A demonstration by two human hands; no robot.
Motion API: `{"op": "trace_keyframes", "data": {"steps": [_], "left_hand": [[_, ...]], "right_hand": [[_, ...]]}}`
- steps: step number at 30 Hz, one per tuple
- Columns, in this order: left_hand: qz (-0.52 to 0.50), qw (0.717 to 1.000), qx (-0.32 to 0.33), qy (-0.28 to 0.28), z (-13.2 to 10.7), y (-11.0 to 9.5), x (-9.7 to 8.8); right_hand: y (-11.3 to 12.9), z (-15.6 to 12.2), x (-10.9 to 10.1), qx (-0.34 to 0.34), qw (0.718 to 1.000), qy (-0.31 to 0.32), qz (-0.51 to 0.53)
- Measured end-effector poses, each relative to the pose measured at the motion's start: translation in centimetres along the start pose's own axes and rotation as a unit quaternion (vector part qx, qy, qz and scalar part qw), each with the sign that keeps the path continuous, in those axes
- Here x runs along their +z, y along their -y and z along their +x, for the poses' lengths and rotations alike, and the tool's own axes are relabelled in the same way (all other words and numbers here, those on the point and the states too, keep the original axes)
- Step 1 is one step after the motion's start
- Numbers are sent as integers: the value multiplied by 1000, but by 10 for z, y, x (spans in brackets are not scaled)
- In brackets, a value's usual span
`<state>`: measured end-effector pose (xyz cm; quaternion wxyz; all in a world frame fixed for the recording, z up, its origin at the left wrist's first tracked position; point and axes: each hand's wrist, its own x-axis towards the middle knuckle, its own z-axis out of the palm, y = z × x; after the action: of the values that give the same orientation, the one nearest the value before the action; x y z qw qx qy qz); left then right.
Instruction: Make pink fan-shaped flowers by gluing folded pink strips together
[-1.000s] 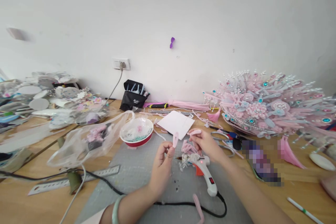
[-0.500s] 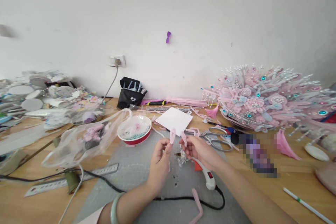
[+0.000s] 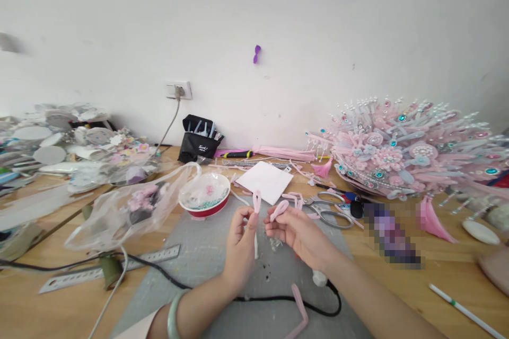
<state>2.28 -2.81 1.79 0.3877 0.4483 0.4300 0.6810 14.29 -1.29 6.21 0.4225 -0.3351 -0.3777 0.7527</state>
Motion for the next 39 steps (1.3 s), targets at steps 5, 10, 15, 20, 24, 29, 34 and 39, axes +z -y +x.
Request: {"op": "trace_keyframes", "data": {"steps": [5,10,15,20,24,29,34,39], "left_hand": [[-5,1000,-1,11,-1,3,-1],[-2,1000,2,18,-1,1,-1],[-4,1000,-6,14,-3,-1,0],[-1,999,-12,39,-6,-2,0],[7,999,-6,39,-6,-2,-1],[0,999,13,50,-5,-3,1],[0,998,23,52,-6,-4,0],[0,997,39,59,-6,-3,-1]], "right_hand": [[-5,4,-5,-27,999,-13,-36],[-10,5,-5,-81,990,-40,-109],[-10,2,-1,-119,978,-52,-164],[-11,1,0,-132,968,-59,-206],[-15,1,1,-136,974,-28,-178],[-20,0,2,-143,980,-8,-140],[-22,1,0,-150,977,-9,-153],[-22,2,-1,-160,971,-16,-175]]}}
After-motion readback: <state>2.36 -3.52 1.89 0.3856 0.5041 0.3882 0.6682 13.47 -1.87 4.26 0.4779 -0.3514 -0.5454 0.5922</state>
